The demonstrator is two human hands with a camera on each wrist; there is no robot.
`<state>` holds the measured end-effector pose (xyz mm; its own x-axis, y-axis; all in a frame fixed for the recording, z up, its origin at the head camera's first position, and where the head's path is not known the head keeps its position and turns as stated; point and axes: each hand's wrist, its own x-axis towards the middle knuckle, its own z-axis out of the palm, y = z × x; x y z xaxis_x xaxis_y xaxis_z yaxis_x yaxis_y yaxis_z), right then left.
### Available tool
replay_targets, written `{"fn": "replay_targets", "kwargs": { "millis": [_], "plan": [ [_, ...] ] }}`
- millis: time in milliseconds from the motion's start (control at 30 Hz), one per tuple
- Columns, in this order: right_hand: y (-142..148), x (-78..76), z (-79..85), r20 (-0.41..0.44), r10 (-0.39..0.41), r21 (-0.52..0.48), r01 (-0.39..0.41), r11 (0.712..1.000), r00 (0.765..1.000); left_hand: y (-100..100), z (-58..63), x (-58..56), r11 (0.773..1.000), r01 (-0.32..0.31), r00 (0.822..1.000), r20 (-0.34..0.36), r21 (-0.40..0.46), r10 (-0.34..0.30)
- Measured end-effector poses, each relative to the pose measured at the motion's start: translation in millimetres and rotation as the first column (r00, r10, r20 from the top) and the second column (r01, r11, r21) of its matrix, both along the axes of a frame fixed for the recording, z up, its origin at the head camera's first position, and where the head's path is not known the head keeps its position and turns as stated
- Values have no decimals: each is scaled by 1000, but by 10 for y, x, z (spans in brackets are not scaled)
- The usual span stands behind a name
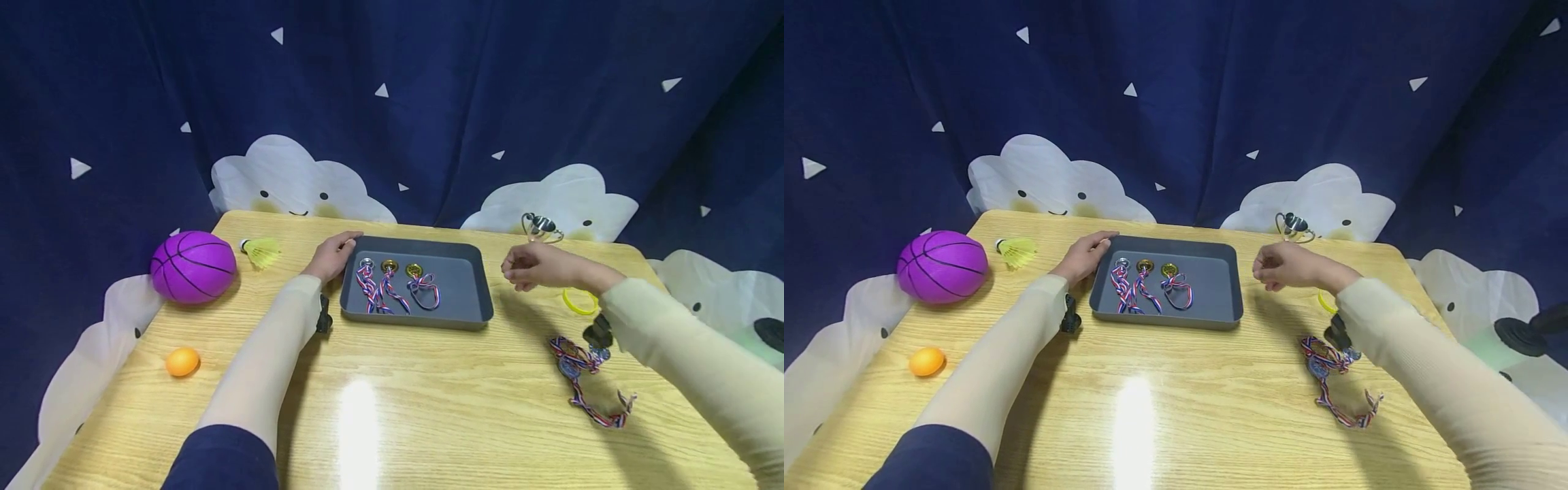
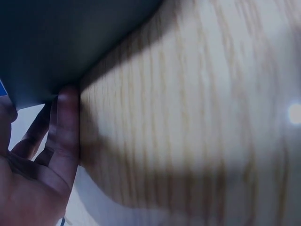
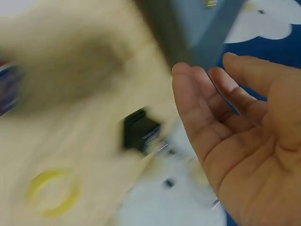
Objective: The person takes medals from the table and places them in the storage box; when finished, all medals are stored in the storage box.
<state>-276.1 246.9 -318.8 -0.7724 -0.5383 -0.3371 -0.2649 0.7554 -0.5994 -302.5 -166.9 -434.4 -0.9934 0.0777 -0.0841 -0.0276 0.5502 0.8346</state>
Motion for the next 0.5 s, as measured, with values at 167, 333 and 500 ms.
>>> {"fn": "replay_targets", "kwargs": {
  "millis": [167, 333, 500],
  "plan": [
    [537, 292, -110, -31, -40, 117, 43, 992, 999, 11, -16, 10, 1000, 2, 1000, 4, 3, -2],
    [969, 530, -236, -64, -167, 207, 177, 962, 984, 9, -19, 13, 1000, 4, 1000, 9, -19, -4],
    [1337, 719, -415, -70, -228, 288, 238, 928, 971, 36, 17, 3, 999, 0, 1000, -2, -35, 0]
  ]
}}
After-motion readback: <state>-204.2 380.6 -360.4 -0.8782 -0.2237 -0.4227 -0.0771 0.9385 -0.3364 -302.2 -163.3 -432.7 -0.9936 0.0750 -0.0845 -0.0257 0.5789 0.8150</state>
